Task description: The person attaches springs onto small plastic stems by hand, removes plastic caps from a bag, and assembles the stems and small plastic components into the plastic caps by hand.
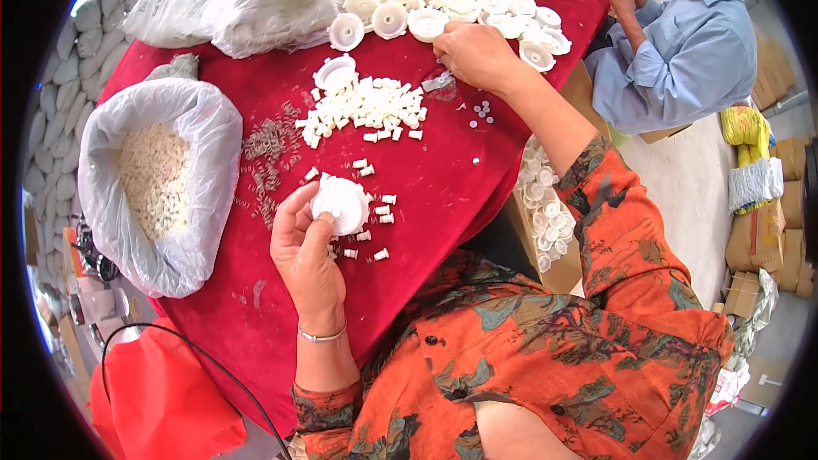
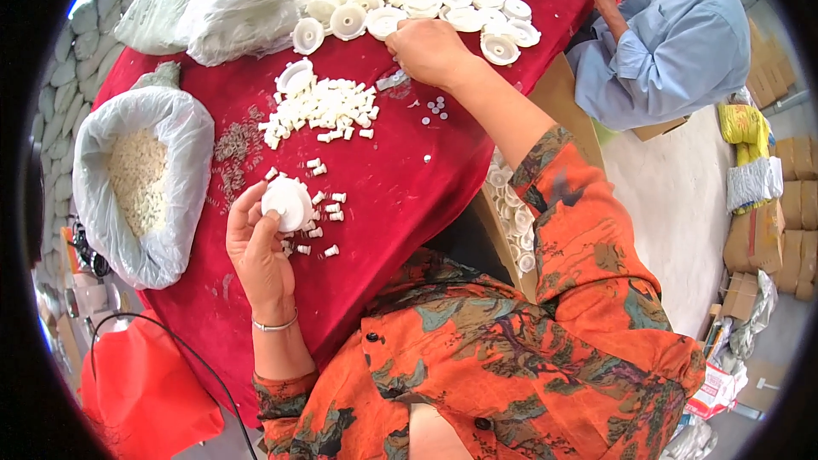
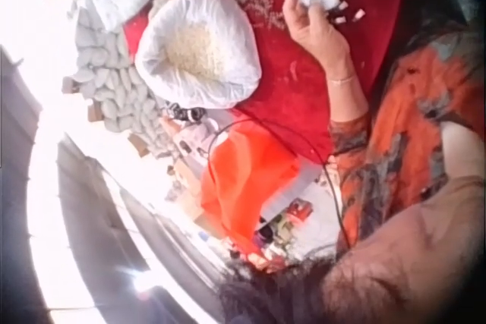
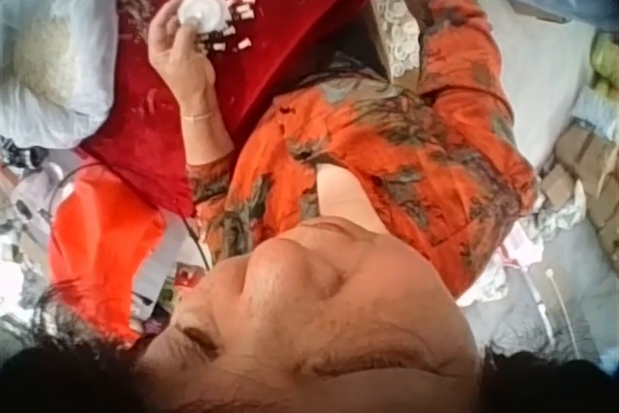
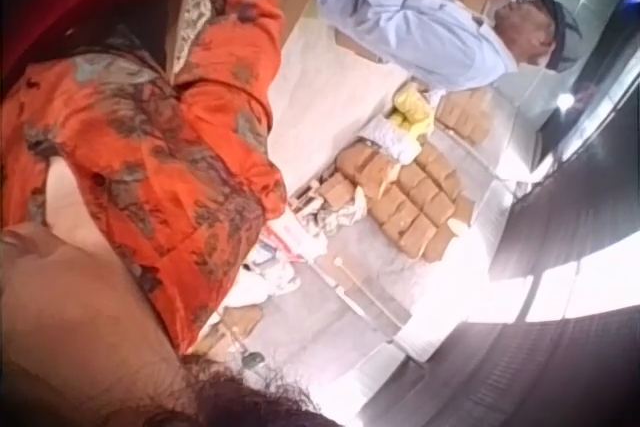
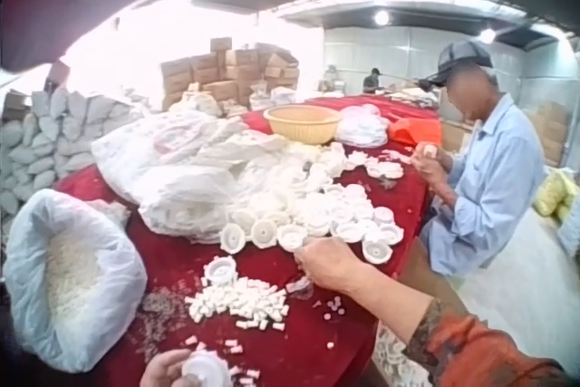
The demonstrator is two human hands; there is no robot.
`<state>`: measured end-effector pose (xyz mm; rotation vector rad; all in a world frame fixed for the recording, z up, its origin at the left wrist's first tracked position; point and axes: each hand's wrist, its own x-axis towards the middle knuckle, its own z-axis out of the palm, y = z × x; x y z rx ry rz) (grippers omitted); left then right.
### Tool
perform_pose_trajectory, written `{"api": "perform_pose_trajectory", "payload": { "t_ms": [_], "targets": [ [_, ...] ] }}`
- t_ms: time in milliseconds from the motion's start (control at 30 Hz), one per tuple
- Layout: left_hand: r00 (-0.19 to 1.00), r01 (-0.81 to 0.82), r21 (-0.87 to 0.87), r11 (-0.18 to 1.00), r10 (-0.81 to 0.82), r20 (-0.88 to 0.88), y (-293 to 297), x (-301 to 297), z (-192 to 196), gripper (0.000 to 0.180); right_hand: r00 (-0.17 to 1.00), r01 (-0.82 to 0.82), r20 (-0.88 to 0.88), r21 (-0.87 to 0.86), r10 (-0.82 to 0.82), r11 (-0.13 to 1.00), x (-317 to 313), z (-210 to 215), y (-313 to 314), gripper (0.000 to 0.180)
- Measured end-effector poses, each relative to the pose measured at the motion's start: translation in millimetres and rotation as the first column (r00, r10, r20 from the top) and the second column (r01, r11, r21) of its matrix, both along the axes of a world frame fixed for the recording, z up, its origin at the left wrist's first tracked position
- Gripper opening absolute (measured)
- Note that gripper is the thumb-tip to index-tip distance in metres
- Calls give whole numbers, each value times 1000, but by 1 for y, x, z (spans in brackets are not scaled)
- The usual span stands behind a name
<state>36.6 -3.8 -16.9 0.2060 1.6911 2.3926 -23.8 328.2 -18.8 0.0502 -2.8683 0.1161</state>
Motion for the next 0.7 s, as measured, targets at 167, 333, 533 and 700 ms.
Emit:
{"api": "perform_pose_trajectory", "payload": {
  "t_ms": [167,333,533,700],
  "targets": [
    [1000,-13,3,1000,13,-17,4,3,4,36,969,-186,-207,-231,138,955,22,22,-33,8],
    [1000,11,44,999,-10,-29,6,7,5,35,787,-609,-341,-567,515,555,87,47,-145,11],
    [1000,-17,27,999,17,-6,5,8,4,30,828,-561,-415,-609,378,560,95,24,-173,20],
    [1000,-8,50,999,8,-2,0,6,4,29,802,-595,-452,-544,391,592,92,26,-177,15]
  ]
}}
